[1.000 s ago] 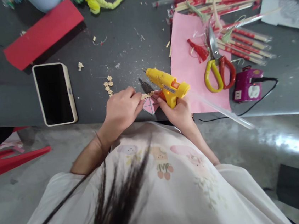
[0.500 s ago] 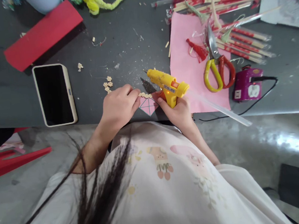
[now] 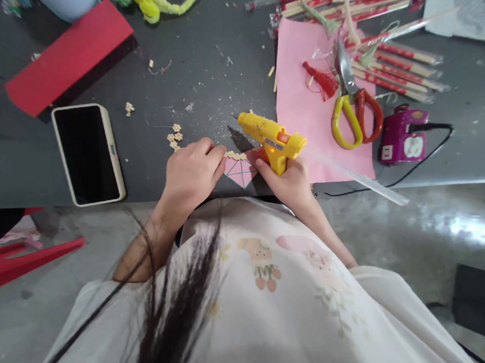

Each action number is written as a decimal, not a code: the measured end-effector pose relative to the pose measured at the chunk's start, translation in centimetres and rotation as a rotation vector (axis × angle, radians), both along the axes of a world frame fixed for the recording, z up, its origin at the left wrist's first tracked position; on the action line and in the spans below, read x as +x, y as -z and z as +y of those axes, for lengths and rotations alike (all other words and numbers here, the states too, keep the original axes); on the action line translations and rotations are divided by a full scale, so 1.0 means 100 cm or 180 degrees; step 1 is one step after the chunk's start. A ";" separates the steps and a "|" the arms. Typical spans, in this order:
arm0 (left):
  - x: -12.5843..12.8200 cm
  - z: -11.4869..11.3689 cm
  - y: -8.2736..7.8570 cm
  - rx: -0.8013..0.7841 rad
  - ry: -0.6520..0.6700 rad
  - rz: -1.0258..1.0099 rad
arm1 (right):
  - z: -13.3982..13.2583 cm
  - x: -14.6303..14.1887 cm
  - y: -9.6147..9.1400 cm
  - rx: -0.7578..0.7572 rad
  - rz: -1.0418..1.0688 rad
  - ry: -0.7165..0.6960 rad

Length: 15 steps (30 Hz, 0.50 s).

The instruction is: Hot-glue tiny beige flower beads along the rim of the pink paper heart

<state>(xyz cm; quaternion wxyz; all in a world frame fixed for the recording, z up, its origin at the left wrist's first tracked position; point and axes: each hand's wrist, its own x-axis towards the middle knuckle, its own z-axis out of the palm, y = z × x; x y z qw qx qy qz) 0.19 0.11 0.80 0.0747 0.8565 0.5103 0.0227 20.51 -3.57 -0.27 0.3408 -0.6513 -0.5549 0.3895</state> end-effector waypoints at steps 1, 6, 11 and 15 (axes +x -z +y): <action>0.000 0.000 0.000 -0.0005 0.0000 0.0008 | 0.000 0.000 0.000 0.0001 -0.0008 0.0001; 0.000 -0.001 0.000 -0.0032 0.0007 -0.0063 | -0.002 0.001 0.003 -0.0026 -0.0004 0.0049; -0.001 -0.001 0.000 -0.0009 0.0025 -0.0082 | -0.005 0.001 0.002 0.0021 0.0190 -0.0027; -0.001 -0.002 0.001 0.0047 0.0054 -0.0077 | -0.005 0.000 0.000 0.0065 0.0205 -0.0066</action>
